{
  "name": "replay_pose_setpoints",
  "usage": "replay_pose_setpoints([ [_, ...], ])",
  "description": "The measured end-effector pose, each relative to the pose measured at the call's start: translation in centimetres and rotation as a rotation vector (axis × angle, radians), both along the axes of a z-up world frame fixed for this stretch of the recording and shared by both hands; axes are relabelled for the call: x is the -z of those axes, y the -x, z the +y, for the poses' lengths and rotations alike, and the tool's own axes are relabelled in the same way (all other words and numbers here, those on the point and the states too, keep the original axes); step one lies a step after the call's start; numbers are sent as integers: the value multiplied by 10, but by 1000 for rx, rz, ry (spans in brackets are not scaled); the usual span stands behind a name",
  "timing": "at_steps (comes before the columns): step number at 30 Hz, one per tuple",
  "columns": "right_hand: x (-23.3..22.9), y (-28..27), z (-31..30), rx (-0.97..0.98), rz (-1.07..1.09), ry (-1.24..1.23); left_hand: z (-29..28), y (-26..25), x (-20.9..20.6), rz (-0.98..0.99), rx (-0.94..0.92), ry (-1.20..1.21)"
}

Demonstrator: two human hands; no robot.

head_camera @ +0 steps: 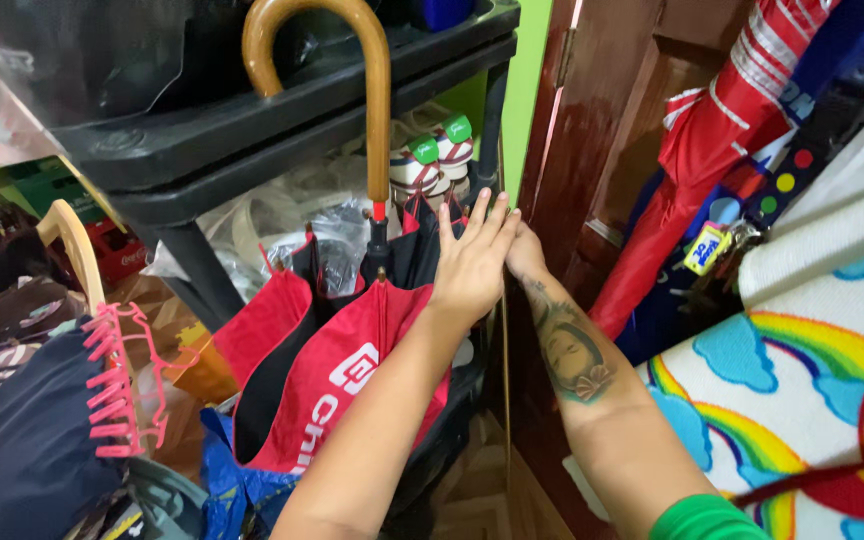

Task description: The person wipes down a metal pole, folds a red umbrella, sorts through various pieces of clothing and a blue bag on a chair, and hangs a tan hat on a hook.

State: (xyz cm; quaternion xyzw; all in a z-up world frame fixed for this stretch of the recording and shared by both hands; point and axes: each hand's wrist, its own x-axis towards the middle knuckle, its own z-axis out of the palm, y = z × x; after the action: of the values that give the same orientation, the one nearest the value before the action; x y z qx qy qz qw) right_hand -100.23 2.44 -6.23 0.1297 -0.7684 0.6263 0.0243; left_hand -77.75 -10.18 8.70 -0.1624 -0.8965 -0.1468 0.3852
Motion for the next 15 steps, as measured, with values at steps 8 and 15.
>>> replay_pose_setpoints([
  [8,-33,-12,1,-8,182,164,7,-44,-20,-39,47,-67],
  [15,-195,-142,-15,-111,485,579,17,-141,-54,-7,236,-312],
])
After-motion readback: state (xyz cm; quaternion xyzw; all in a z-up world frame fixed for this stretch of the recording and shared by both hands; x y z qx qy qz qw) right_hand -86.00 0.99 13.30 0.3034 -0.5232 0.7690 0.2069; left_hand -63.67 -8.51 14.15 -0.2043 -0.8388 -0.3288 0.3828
